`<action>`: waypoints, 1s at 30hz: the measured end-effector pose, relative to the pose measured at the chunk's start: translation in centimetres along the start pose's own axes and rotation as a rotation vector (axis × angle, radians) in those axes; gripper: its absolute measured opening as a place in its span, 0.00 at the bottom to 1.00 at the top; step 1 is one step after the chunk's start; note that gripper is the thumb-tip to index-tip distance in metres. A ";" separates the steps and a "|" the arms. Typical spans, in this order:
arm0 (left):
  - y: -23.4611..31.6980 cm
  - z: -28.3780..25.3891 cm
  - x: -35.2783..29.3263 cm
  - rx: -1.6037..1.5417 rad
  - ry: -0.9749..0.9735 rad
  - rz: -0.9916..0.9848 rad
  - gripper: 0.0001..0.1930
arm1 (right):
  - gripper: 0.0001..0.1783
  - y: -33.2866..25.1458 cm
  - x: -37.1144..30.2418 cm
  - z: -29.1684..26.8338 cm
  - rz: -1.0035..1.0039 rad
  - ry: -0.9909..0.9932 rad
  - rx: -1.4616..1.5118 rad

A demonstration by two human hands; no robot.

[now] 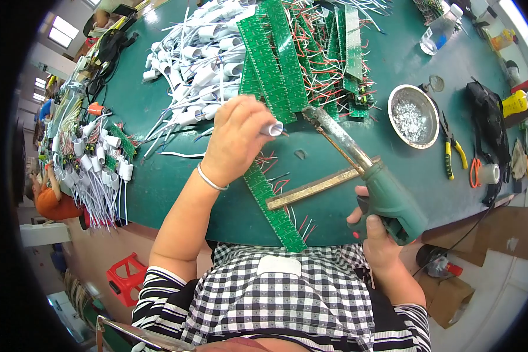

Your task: The person solders electrical components and wires onto green circuit boards for LED light assembly. This is done using a soldering iron.

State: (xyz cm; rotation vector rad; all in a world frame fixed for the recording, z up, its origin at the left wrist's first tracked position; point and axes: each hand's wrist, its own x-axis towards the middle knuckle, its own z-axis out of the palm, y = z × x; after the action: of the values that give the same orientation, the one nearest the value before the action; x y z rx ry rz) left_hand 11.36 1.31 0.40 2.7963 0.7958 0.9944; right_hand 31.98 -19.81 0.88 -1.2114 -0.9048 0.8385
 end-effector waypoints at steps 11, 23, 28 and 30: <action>6.8 -7.6 -4.2 -0.157 -0.107 -0.185 0.13 | 0.29 0.9 0.1 0.0 0.080 -0.058 0.008; 7.3 -3.7 -11.0 -0.036 -0.130 -0.462 0.11 | 0.24 2.3 -1.0 -0.6 0.156 -0.340 -0.233; 6.1 -4.5 -12.8 0.031 -0.125 -0.547 0.08 | 0.25 2.0 -0.9 0.2 0.225 -0.249 -0.079; 5.3 -4.7 -12.7 -0.050 -0.110 -0.609 0.09 | 0.26 1.9 -0.9 0.1 0.222 -0.278 -0.068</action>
State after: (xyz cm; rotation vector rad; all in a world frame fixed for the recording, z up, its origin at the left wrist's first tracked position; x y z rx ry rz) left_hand 2.50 -10.03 -1.92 2.2927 1.4495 0.7249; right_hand 31.45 -20.28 -1.13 -1.2899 -1.0407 1.1842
